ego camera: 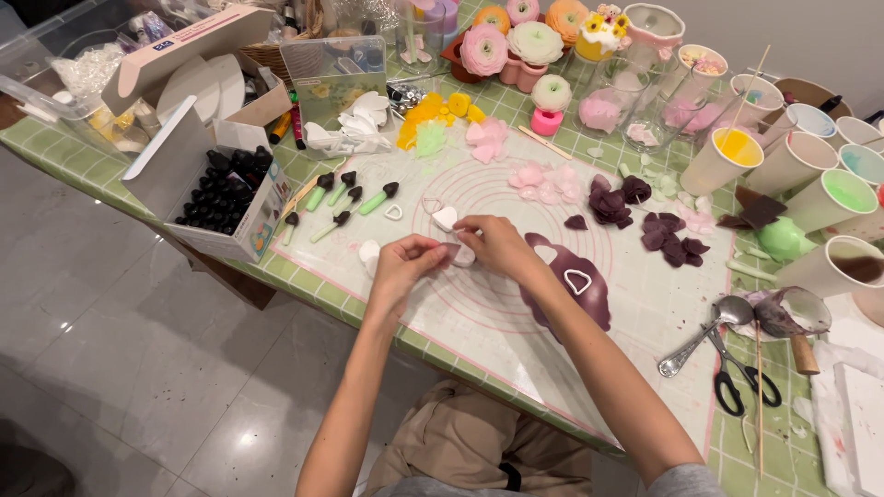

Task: Cutting heart-shaped wax pieces from a sheet and attaching them to a core to create decorative wax flowers.

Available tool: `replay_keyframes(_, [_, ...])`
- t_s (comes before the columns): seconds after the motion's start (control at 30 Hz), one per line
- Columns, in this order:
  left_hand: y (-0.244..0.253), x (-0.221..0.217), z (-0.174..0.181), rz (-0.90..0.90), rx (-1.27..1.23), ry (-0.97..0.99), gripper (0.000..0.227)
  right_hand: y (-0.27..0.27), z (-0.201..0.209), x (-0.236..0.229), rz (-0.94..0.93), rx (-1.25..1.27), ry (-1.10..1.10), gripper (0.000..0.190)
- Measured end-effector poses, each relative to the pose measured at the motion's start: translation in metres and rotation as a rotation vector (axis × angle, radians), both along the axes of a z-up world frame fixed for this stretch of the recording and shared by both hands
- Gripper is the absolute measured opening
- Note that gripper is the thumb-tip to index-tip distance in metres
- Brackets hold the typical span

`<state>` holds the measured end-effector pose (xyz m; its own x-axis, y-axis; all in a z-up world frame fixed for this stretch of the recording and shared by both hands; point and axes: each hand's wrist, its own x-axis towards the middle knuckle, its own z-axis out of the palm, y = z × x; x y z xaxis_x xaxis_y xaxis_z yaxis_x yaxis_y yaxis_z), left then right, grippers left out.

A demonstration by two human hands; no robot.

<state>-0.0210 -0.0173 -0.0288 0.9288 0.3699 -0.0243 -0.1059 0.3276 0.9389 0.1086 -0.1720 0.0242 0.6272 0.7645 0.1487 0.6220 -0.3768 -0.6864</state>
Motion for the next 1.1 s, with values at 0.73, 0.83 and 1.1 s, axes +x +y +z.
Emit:
replay_keyframes(0.73, [-0.111,0.103,0.057,-0.349,0.148,-0.242,0.010,-0.211,0.002,0.015,-0.190,0.763,1.128,0.048])
replay_keyframes(0.83, [-0.151,0.128,0.075,-0.426,0.305,-0.273,0.009,-0.241,-0.018,0.022,-0.177,0.877,1.155,0.043])
replay_keyframes(1.1, [-0.205,0.185,0.087,-0.760,0.727,-0.257,0.008,-0.264,-0.036,0.022,-0.283,1.004,1.135,0.037])
